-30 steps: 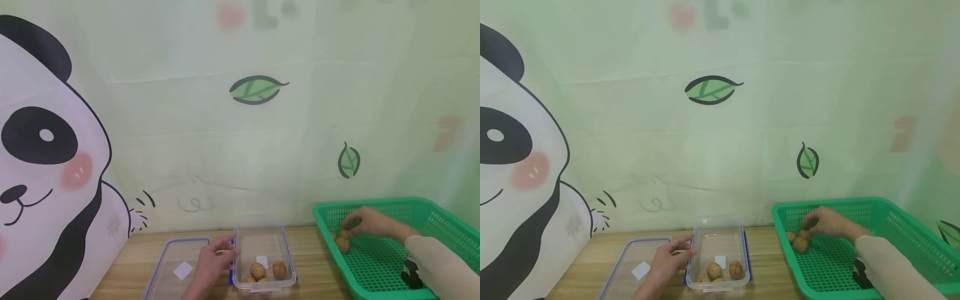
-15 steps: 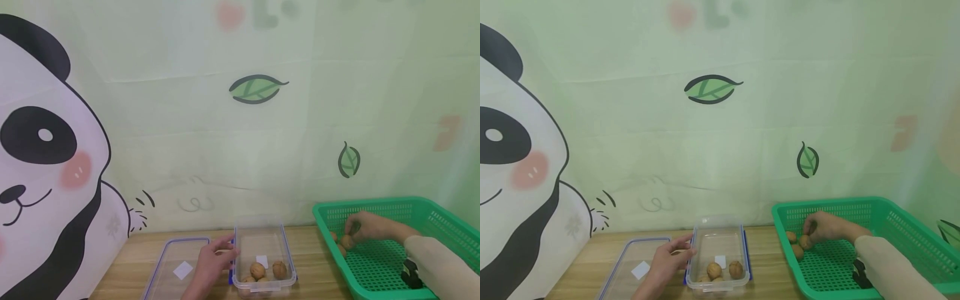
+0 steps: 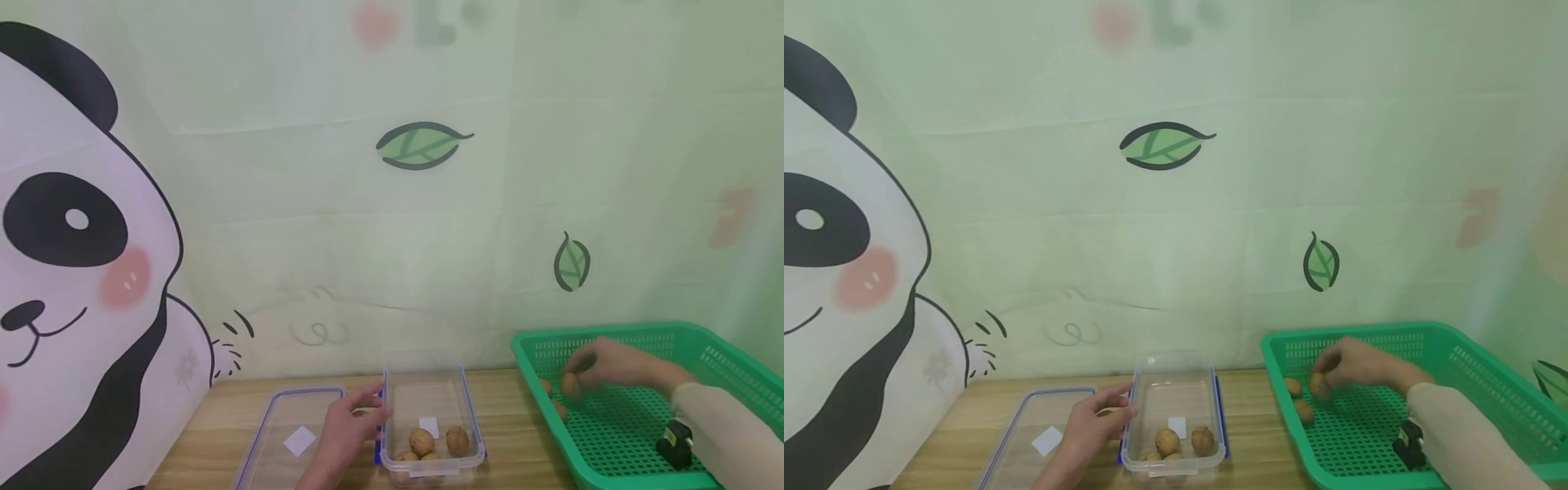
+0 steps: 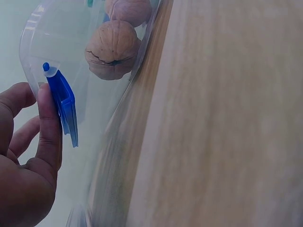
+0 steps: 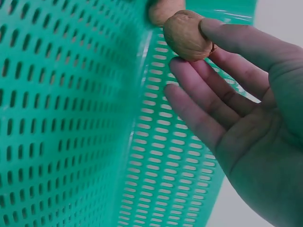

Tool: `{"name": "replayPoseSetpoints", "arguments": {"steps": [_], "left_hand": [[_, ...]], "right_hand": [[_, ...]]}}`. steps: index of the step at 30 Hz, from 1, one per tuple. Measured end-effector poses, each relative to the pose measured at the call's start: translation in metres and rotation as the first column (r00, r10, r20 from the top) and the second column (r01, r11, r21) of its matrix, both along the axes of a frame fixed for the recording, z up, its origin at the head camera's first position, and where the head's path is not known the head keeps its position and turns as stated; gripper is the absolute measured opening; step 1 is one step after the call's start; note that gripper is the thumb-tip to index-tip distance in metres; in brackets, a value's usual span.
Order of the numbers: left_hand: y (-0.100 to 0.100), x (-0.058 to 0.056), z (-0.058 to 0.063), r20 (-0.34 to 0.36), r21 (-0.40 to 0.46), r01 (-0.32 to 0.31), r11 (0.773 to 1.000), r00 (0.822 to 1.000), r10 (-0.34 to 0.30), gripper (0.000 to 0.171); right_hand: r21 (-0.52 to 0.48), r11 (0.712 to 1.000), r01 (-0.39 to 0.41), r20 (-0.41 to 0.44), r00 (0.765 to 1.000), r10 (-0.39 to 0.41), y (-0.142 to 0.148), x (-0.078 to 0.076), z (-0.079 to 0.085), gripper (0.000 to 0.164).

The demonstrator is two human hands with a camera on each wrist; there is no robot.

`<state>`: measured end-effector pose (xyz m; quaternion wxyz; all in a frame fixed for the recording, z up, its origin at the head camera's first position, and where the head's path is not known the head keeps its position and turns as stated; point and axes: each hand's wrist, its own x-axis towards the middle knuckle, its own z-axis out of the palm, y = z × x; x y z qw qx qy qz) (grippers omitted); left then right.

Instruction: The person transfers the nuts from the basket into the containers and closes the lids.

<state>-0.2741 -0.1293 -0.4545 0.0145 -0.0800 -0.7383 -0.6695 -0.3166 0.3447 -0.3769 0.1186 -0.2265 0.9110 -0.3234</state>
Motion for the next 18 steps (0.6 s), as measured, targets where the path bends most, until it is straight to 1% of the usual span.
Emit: {"name": "replayPoseSetpoints", "arguments": {"steps": [2,5,10,13,15,18], "left_hand": [[0.0,0.0,0.0,-0.002,0.006,0.003,1.0,1.0,-0.003,0.054],[0.0,0.0,0.0,-0.005,0.005,0.005,1.0,1.0,-0.005,0.054],[0.001,0.0,0.0,-0.004,0.003,0.004,1.0,1.0,-0.004,0.054],[0.002,0.0,0.0,-0.003,0.005,0.007,1.0,1.0,-0.006,0.054],[0.002,0.0,0.0,-0.002,0.007,0.004,1.0,1.0,-0.004,0.054],[0.002,-0.001,0.0,-0.001,0.005,-0.002,1.0,1.0,0.002,0.054]], "right_hand": [[-0.019,1.0,-0.002,-0.018,1.0,0.002,0.0,0.002,0.003,0.028],[-0.029,0.999,0.021,-0.043,0.999,-0.023,-0.001,0.005,0.007,0.029],[-0.047,0.998,0.037,-0.086,0.995,-0.041,-0.006,0.01,0.016,0.029],[-0.048,0.998,0.051,-0.141,0.988,-0.058,-0.011,0.014,0.023,0.028],[-0.066,0.996,0.062,-0.173,0.982,-0.072,-0.014,0.016,0.03,0.028],[-0.083,0.992,0.099,-0.21,0.971,-0.115,-0.019,0.021,0.041,0.029]]}}
